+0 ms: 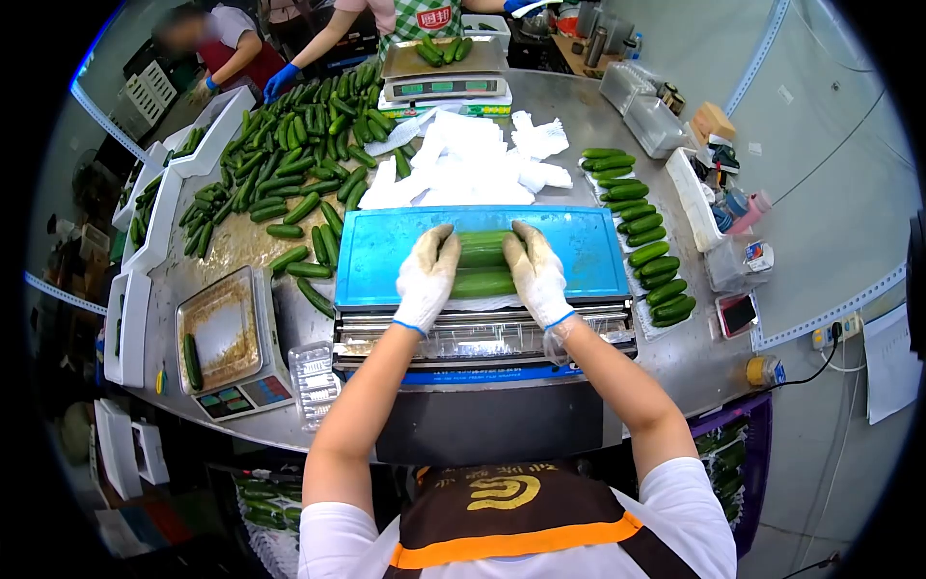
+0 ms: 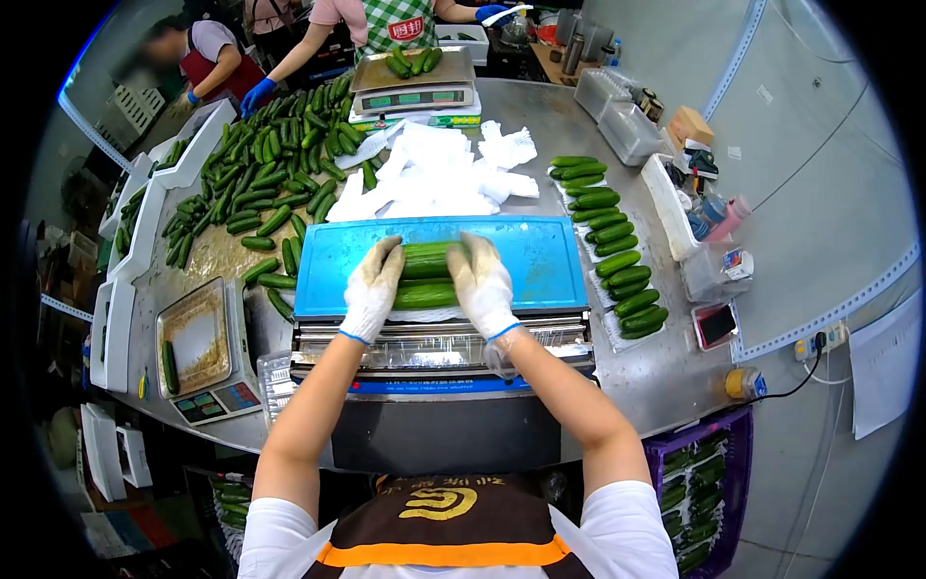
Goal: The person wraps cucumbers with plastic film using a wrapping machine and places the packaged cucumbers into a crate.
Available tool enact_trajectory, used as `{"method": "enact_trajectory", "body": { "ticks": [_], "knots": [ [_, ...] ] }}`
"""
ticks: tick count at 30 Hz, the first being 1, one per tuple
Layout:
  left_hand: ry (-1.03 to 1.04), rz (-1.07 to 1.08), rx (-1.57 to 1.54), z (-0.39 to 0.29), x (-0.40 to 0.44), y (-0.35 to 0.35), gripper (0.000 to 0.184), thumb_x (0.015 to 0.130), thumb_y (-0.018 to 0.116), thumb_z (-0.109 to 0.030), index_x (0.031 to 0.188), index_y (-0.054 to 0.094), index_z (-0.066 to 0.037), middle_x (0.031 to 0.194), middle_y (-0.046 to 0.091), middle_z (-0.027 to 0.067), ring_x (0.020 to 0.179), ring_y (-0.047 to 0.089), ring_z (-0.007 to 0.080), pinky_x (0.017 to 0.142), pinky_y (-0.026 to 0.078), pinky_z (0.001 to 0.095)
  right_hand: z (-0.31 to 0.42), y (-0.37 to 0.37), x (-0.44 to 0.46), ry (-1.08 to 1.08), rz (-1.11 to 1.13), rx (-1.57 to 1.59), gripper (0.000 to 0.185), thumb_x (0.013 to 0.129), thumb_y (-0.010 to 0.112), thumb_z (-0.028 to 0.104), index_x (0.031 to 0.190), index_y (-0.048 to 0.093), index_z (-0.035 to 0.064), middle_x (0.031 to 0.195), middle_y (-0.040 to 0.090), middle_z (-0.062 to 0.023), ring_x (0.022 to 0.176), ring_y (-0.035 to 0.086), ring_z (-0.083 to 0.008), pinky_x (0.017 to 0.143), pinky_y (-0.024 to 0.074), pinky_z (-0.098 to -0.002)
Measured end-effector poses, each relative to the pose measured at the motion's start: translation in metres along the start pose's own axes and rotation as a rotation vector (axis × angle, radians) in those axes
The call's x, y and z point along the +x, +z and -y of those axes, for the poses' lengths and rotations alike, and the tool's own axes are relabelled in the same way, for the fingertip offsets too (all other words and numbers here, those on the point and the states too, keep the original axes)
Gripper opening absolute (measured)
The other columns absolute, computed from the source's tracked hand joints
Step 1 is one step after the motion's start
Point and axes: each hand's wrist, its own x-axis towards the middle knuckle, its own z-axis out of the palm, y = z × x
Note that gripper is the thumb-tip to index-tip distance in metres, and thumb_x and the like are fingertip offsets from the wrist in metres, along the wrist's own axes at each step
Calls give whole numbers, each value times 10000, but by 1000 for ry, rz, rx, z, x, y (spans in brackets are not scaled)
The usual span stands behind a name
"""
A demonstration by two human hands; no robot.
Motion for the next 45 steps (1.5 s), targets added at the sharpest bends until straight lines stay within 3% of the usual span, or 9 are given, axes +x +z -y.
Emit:
{"method": "enact_trajectory", "body": {
  "ticks": [8,9,20,24,27,30,35,42,45],
  "knots": [
    [129,-158,101,0,9,42,359,965,574,-304,1173,642,-19,1123,674,172,1037,644,273,921,479,340,-16,-25,30,166,117,155,460,913,585,297,1232,601,-33,1211,648,-204,1128,613,-283,979,454,-350],
    [80,-116,53,-3,11,41,379,932,577,-332,1161,655,-40,1154,650,182,1115,596,351,982,453,396,-21,-27,31,147,134,153,473,917,585,311,1245,595,-30,1214,646,-205,1139,608,-283,987,449,-347],
    [51,160,-215,26,44,18,451,986,535,-408,1319,599,-111,1230,654,179,1164,607,271,988,443,317,-11,-55,35,159,160,176,566,963,538,463,1298,578,8,1229,644,-186,1170,590,-276,1002,431,-338],
    [-50,29,-25,16,38,-8,439,995,537,-381,1326,591,-98,1272,635,170,1202,582,266,1013,427,306,-24,-81,31,182,96,335,486,945,617,338,1279,581,-13,1197,658,-183,1110,615,-222,966,458,-321],
    [125,-69,223,-16,-10,-61,420,952,570,-346,1245,631,-51,1230,635,196,1162,597,313,1015,436,378,-6,-133,-4,140,80,-29,490,900,659,295,1259,585,-30,1136,672,-202,1027,648,-229,893,504,-332],
    [429,-148,755,3,-53,-100,243,820,715,-305,796,719,-63,795,636,122,777,607,319,705,479,436,1,-176,-40,247,228,-411,670,824,699,385,1333,517,-10,970,717,-167,910,701,-275,820,536,-352],
    [538,-27,959,12,-95,-87,439,746,749,-427,520,629,-70,572,545,103,632,569,283,597,403,414,-7,-160,-68,320,351,-648,854,764,724,430,1424,401,-5,853,708,-141,817,691,-335,772,535,-424],
    [62,62,448,8,-100,-71,295,804,680,-290,694,673,-16,662,596,155,647,578,316,640,458,408,-24,-155,-78,402,163,58,795,743,699,145,1407,370,-142,909,682,-163,846,656,-210,791,527,-330],
    [-337,232,-128,-2,-115,-94,309,864,641,-263,688,620,-10,640,583,57,601,518,199,589,417,290,-12,-183,-103,628,240,342,531,808,637,95,1269,505,-133,750,574,-79,605,535,-141,522,446,-273]
  ]
}}
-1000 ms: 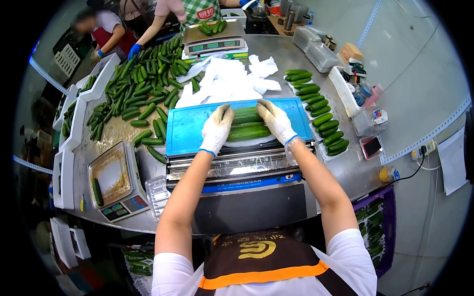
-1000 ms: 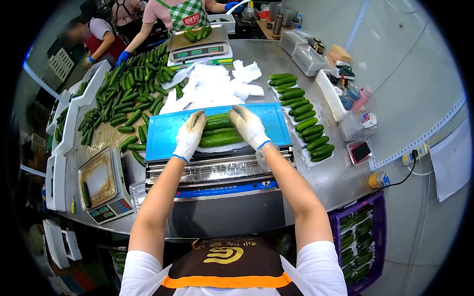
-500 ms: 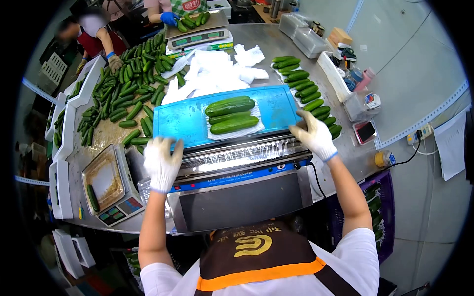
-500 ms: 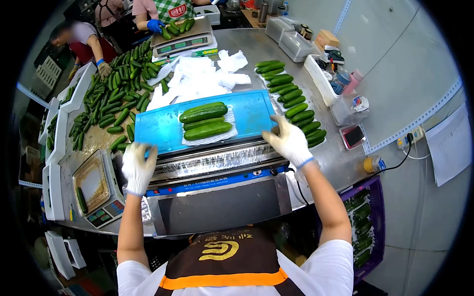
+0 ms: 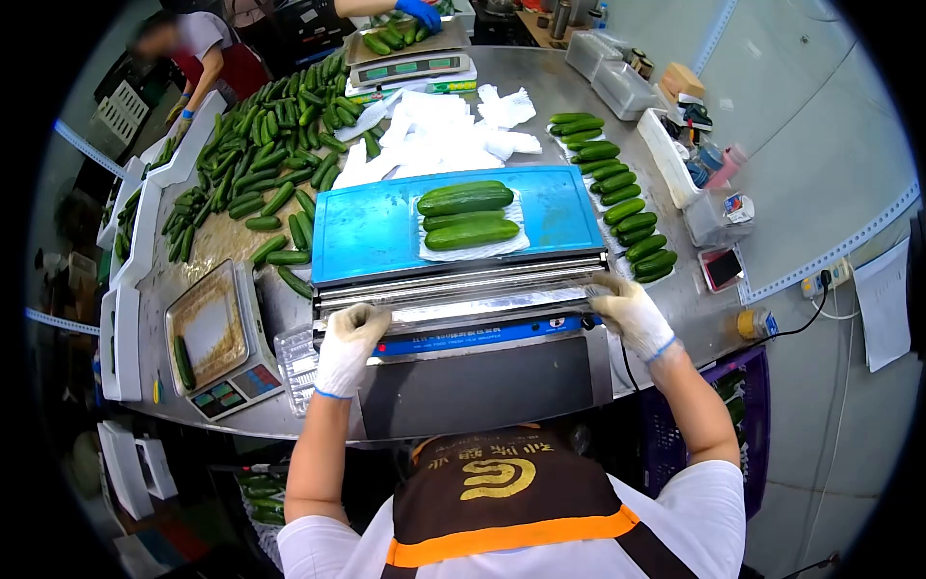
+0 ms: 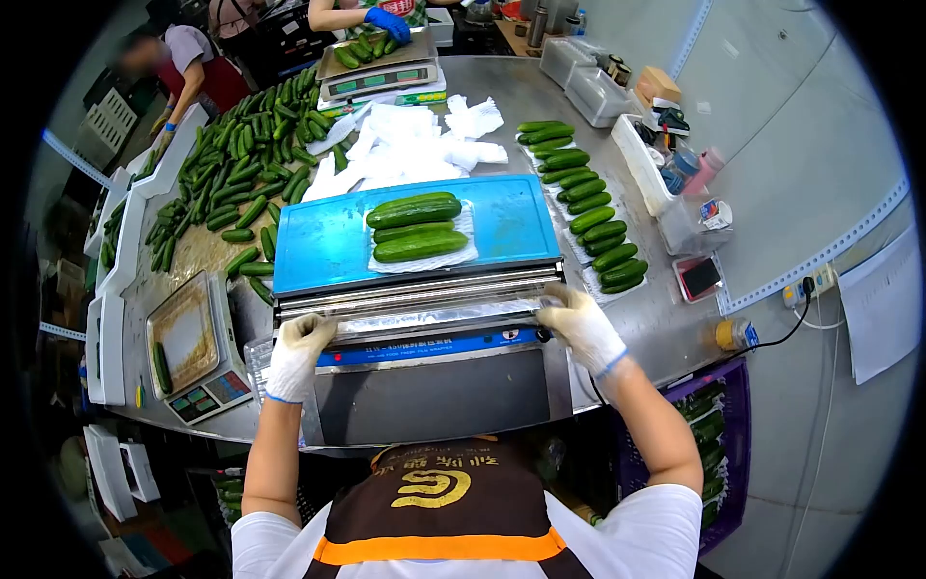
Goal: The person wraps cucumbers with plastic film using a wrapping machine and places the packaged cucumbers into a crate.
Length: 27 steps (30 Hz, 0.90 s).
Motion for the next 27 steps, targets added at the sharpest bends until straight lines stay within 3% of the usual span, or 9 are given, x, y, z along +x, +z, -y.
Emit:
{"method": "enact_trajectory", "body": {
  "ticks": [2,5,8,12,15,19,21,26,27],
  "knots": [
    [-70,192,-427,10,-5,-7,264,879,630,-218,691,601,-35,662,590,70,622,547,200,599,445,283,17,-11,-21,423,228,437,373,842,593,70,1165,570,-115,670,489,-22,504,426,-91,403,335,-240],
    [-159,404,-1000,-24,-23,-11,231,887,620,-173,691,575,-60,694,601,103,650,577,209,633,499,289,59,-8,-43,409,441,672,211,877,530,53,1036,602,-66,612,376,25,455,303,-58,372,186,-208],
    [-13,360,-1226,-58,-26,-9,279,920,588,-231,682,577,-85,845,683,91,747,638,209,601,519,357,99,-11,-32,65,477,748,203,914,569,131,999,605,-50,600,390,18,461,323,-67,371,217,-216],
    [190,482,-1596,-123,36,-14,266,961,579,-184,1051,648,57,1059,689,190,1031,650,282,944,523,416,141,20,45,-332,342,873,227,962,581,167,1055,629,-35,798,595,-62,649,548,-131,564,453,-243],
    [367,84,-1373,-128,130,17,260,954,587,-164,1082,609,62,1086,666,191,1017,644,282,1018,485,405,139,57,135,-500,126,530,271,962,604,157,1159,630,-28,1098,684,-144,903,652,-219,833,529,-326],
    [127,-157,-753,-42,220,54,107,877,615,-85,892,586,17,832,623,86,696,573,167,645,489,270,34,78,256,-389,-100,-188,364,937,625,253,1127,641,-57,889,695,-105,801,631,-157,742,502,-288],
    [61,-106,-516,-17,218,56,125,867,576,-87,878,566,37,771,577,77,562,463,132,516,393,251,24,86,239,-387,-212,-411,401,915,566,365,1029,677,-3,939,698,-209,922,666,-276,859,502,-375],
    [-19,29,-206,-49,132,37,418,908,608,-210,1183,525,94,865,609,104,689,569,153,595,483,243,61,63,154,74,163,-353,693,830,661,591,992,654,-83,926,690,-208,837,667,-243,766,531,-338],
    [-68,103,90,-62,119,34,656,902,636,-343,1362,427,74,1069,626,184,888,632,234,799,546,310,58,64,146,16,142,-391,714,811,678,596,1013,648,-89,927,691,-207,838,665,-243,771,530,-333]
  ]
}}
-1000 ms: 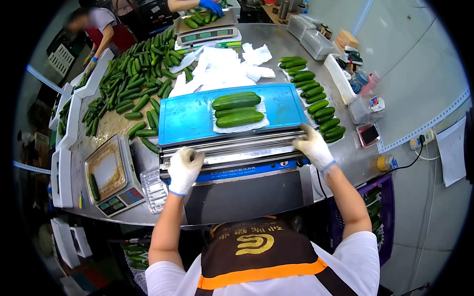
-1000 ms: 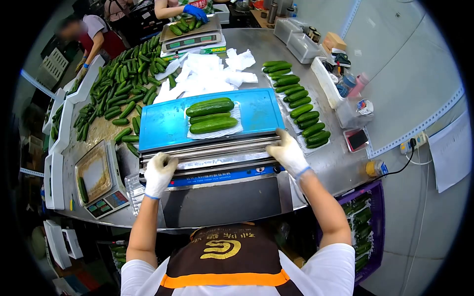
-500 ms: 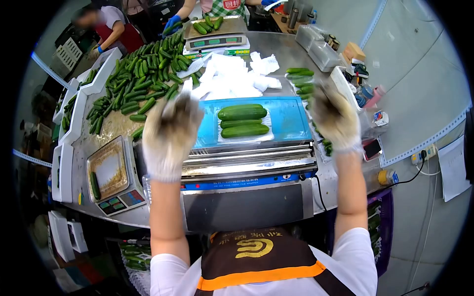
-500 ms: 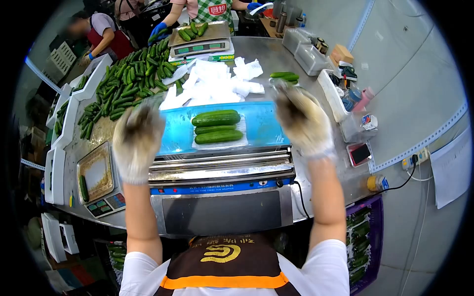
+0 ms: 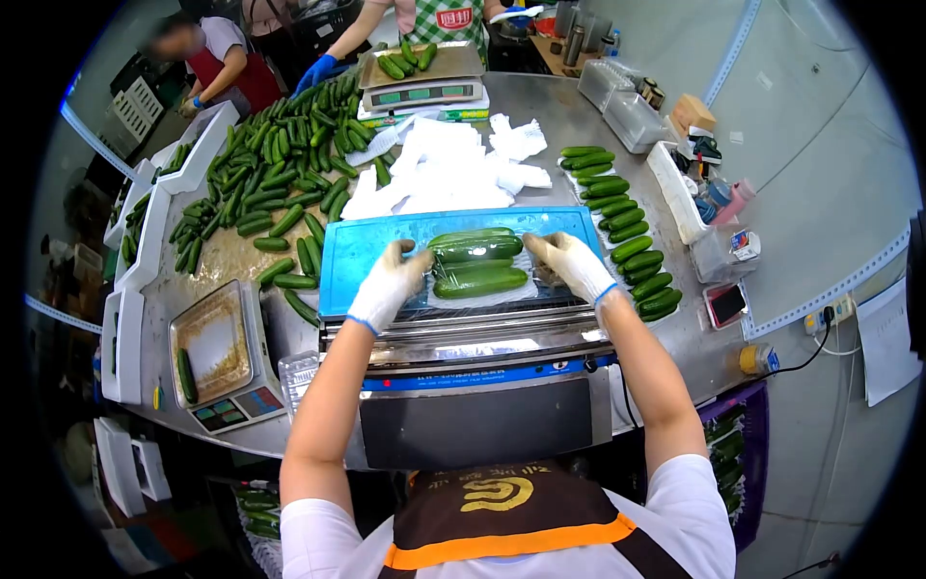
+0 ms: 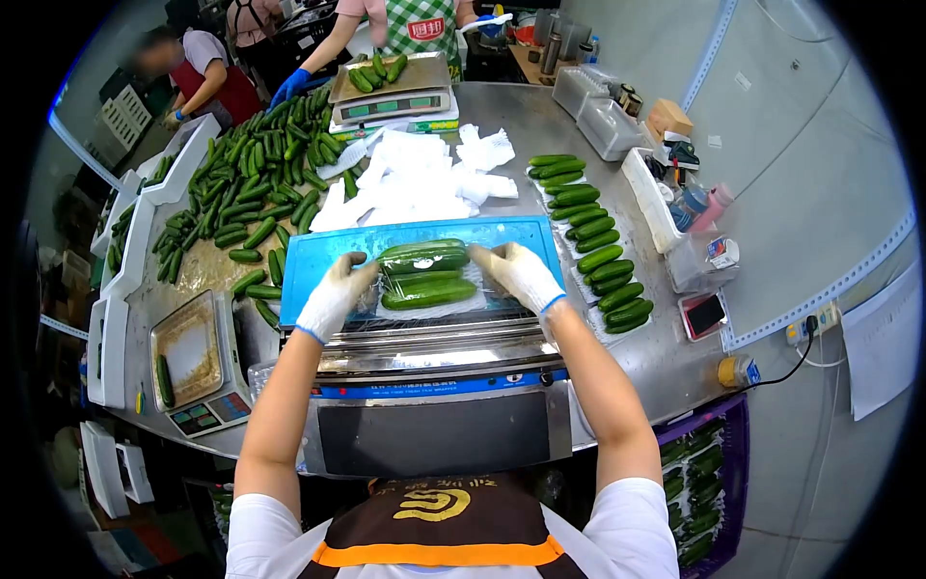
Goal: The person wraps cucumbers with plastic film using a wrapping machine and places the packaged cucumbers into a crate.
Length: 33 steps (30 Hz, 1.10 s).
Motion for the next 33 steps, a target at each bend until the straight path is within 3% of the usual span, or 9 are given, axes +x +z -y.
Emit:
{"method": "enact_trajectory", "body": {
  "ticks": [3,7,11,15,23,26,29,30,33],
  "knots": [
    [197,-43,320,8,-25,13,869,837,633,-554,1363,421,105,1247,567,356,1188,573,411,1021,428,382,-9,19,-19,-196,-239,-337,793,734,761,584,1081,624,-116,938,692,-207,856,661,-238,802,521,-313],
    [115,-91,118,6,-20,20,842,821,667,-539,1330,467,102,1186,605,329,1116,611,376,982,452,370,8,26,-24,-65,-141,22,760,741,789,512,1104,605,-130,934,688,-181,737,625,-181,667,512,-293],
    [110,-109,-145,8,-43,22,613,876,706,-383,1213,550,105,898,656,142,763,579,138,649,490,265,-4,34,-33,-75,-154,381,681,826,715,461,1133,582,-132,813,631,-87,643,534,-100,530,423,-238],
    [137,-92,-416,27,-90,26,552,894,700,-310,1243,541,87,926,627,84,777,548,118,649,459,255,7,36,-89,-18,-68,335,614,842,706,411,1152,554,-96,788,602,-61,587,494,-75,473,388,-219],
    [-114,2,-542,103,-209,55,578,895,669,-83,1379,375,36,826,532,23,666,514,73,557,438,213,-68,64,-219,108,-43,336,268,833,668,114,1050,556,3,823,572,-12,706,508,-60,594,426,-222],
    [-218,45,-811,143,-218,81,504,985,566,-287,1346,428,36,1075,604,126,934,620,179,790,531,312,-121,81,-234,37,30,393,217,832,638,85,1021,549,24,785,520,17,680,488,-46,581,402,-207],
    [-323,337,-1125,137,-209,81,544,1009,502,-407,1319,464,39,1221,590,166,1094,598,224,924,509,359,-157,87,-218,175,179,632,267,997,467,271,1070,573,37,764,551,24,593,483,-49,506,362,-208],
    [-286,388,-1154,152,-203,82,576,1007,504,-439,1316,473,46,1244,594,166,1092,608,223,925,515,348,-145,87,-217,128,313,1053,377,1008,500,369,1126,604,27,933,669,-70,853,648,-171,774,540,-307],
    [-172,473,-1000,159,-202,72,746,928,561,-580,1323,479,48,1243,617,150,1129,610,229,953,520,377,-146,76,-191,282,543,937,384,976,543,341,1149,613,5,1005,670,-74,889,641,-163,795,526,-319]
  ]
}}
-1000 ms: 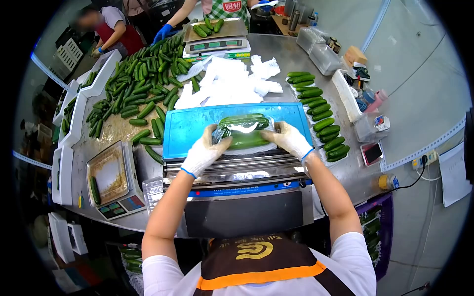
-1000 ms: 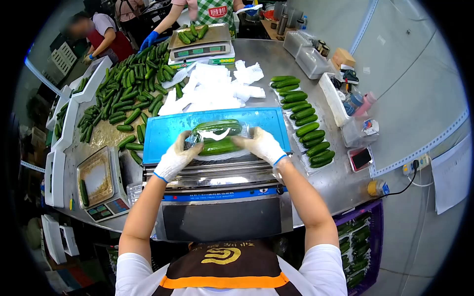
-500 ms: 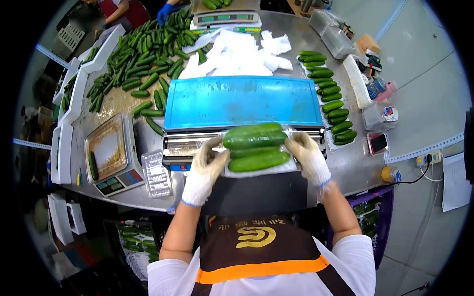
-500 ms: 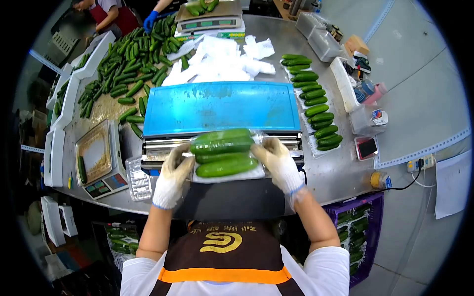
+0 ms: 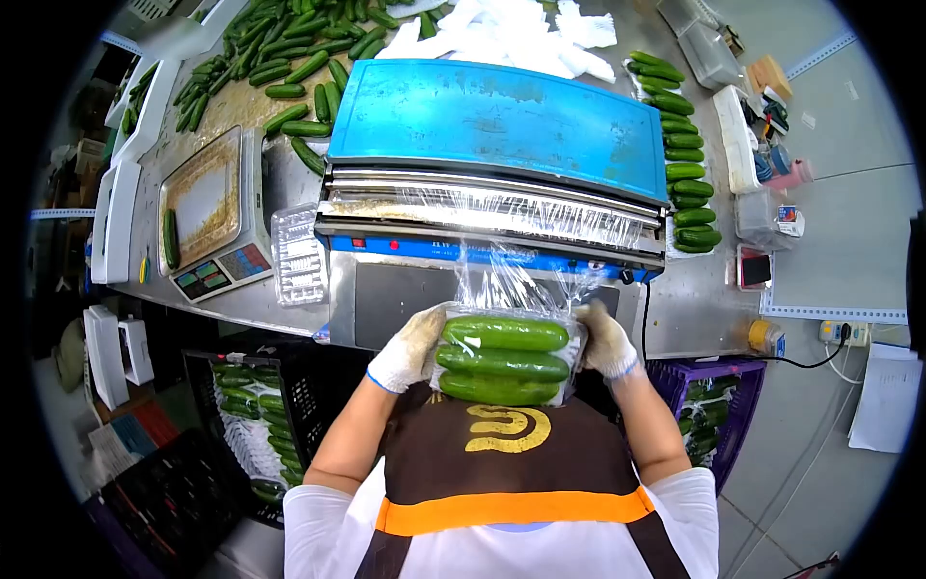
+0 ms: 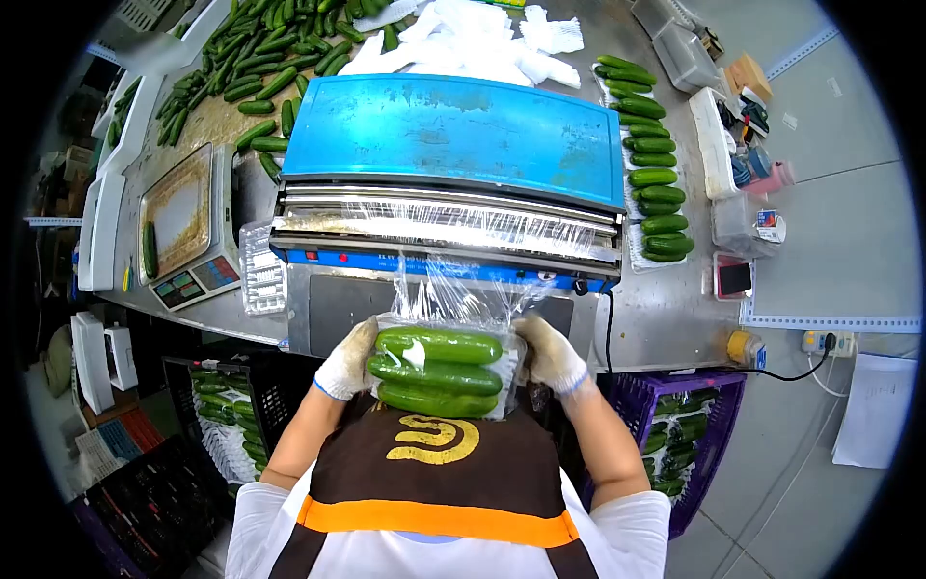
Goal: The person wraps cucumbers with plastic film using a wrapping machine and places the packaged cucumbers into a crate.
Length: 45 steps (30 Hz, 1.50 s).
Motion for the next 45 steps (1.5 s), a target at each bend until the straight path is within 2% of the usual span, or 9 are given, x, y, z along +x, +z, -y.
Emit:
{"method": "enact_trajectory", "body": {
  "ticks": [6,7,10,18,30,33,36,39,45],
  "knots": [
    [156,3,197,6,-11,19,493,900,558,-248,1326,505,-6,1132,608,108,1027,568,141,939,478,301,-25,35,51,-157,300,-680,292,992,556,194,1230,613,35,1100,668,-43,939,640,-127,784,534,-275],
    [215,-21,212,8,-11,25,446,903,537,-137,1331,510,-18,1103,602,98,1000,553,121,939,463,284,-33,31,43,299,141,-212,290,1011,524,174,1268,594,58,1159,652,-58,1019,636,-140,874,543,-288],
    [303,-122,271,34,-5,29,379,980,441,-113,1328,482,33,1243,578,171,1163,545,223,1020,423,341,-20,36,25,307,319,43,304,1015,504,199,1253,582,26,1123,661,-68,1005,636,-141,847,551,-284],
    [134,-320,-360,70,3,66,647,1003,441,-540,1324,523,15,1302,573,178,1182,556,268,1035,444,414,16,-1,-23,132,-50,327,755,940,484,625,1338,489,-16,1299,577,-215,1167,582,-334,1029,459,-478],
    [529,-433,-716,60,5,59,594,1002,484,-488,1366,481,-20,1383,517,127,1265,499,214,1063,436,376,16,31,15,-73,66,85,561,983,559,408,1377,463,20,1334,554,-207,1185,575,-357,979,500,-559],
    [803,83,-1070,52,-4,60,725,944,555,-530,1467,344,-75,1450,455,105,1325,457,252,1117,394,427,22,68,23,-135,271,121,581,990,545,423,1395,444,18,1373,513,-216,1220,545,-361,995,495,-536],
    [958,86,-819,57,-19,66,583,972,538,-463,1454,405,-163,1419,500,47,1294,501,215,1062,452,437,2,104,40,-989,0,-1100,554,974,586,360,1382,461,7,1330,531,-205,1179,559,-332,964,495,-451],
    [949,6,-857,59,-57,57,687,899,691,-379,1470,350,-204,1393,511,10,1280,509,207,1063,449,436,-46,165,43,-679,39,-599,542,950,639,289,1376,469,0,1307,527,-186,1159,558,-290,945,495,-412],
    [1034,-257,-784,82,-167,-36,658,833,772,-362,1340,498,-45,1275,605,95,1199,569,241,1071,438,425,-137,239,55,-434,345,-1030,562,860,639,55,1372,426,-38,1254,556,-198,1104,572,-267,990,454,-369]
  ]
}}
